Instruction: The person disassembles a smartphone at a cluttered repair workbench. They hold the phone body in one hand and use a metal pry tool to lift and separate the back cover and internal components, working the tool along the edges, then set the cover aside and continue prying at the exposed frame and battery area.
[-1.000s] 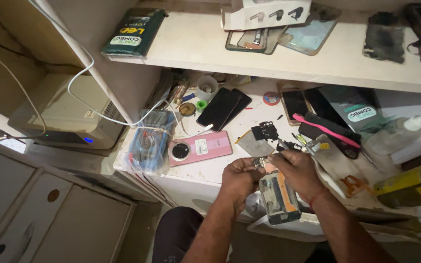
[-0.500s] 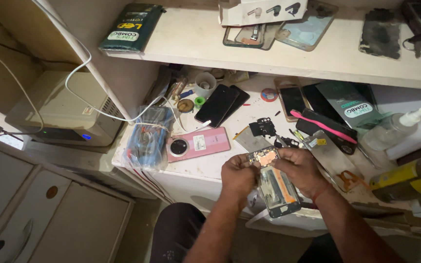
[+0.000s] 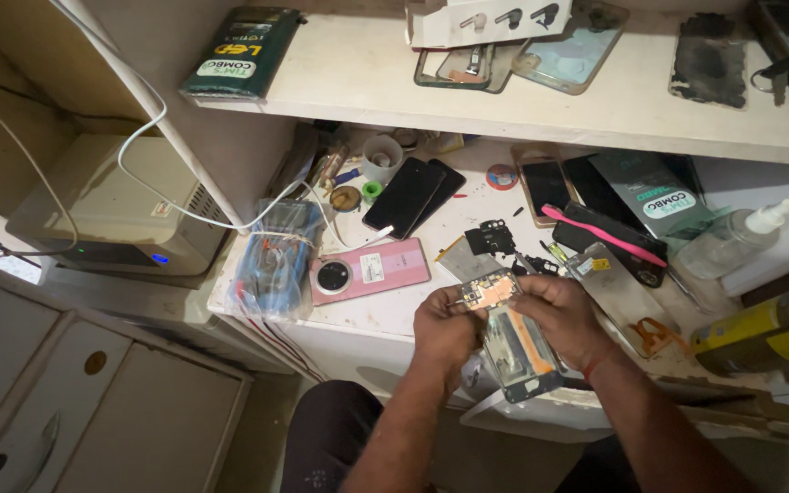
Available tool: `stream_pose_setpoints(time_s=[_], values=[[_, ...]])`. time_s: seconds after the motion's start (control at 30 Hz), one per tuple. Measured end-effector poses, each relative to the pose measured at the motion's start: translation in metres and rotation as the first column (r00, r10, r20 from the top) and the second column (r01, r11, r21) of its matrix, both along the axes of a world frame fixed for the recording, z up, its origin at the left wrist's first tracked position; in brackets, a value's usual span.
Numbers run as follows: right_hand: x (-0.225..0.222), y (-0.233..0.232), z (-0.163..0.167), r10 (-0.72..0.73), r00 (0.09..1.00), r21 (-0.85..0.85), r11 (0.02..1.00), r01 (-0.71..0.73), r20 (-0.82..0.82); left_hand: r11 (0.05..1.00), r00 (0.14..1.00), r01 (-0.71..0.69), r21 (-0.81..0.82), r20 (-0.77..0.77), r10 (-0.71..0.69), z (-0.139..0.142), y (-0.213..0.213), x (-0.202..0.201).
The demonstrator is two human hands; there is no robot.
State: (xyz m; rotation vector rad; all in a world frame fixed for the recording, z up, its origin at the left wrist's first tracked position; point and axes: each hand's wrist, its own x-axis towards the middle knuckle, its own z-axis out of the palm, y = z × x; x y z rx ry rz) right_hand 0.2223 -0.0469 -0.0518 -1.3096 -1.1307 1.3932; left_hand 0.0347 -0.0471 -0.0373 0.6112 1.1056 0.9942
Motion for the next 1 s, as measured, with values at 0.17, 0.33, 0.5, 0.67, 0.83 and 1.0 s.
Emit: stream_pose_setpoints(time_s=[0.17,0.33,0.5,0.67,0.83,1.0], values=[[-0.003,0.000,-0.002,-0.039,0.993,0.053,0.998,0.033,0.114,0.998,1.000,-0.022,-0.066,-0.018,0.021,0.004,0.000,-0.004],[-0.005,-0.001,-0.011,-0.102,0.969,0.151,0.986,0.069,0.226,0.998,0.999,0.037,-0.050,0.031,-0.035,-0.001,0.001,-0.009],[-0.006,0.000,-0.011,-0.123,0.935,0.143,0.987,0.078,0.332,0.998,0.996,0.038,0.046,0.079,-0.041,-0.010,0.005,-0.004],[-0.008,-0.002,0.008,-0.091,0.983,0.037,0.996,0.087,0.158,0.995,0.996,-0.031,-0.092,0.081,0.038,-0.002,0.008,-0.005],[0.000,-0.029,0.021,-0.232,0.971,-0.138,0.965,0.222,-0.055,0.987,0.964,-0.073,-0.143,0.243,0.107,0.012,0.010,-0.011],[0.002,-0.046,0.005,-0.229,0.972,0.017,0.973,0.229,0.041,0.987,0.953,-0.075,-0.139,0.281,0.112,0.014,0.009,-0.011]])
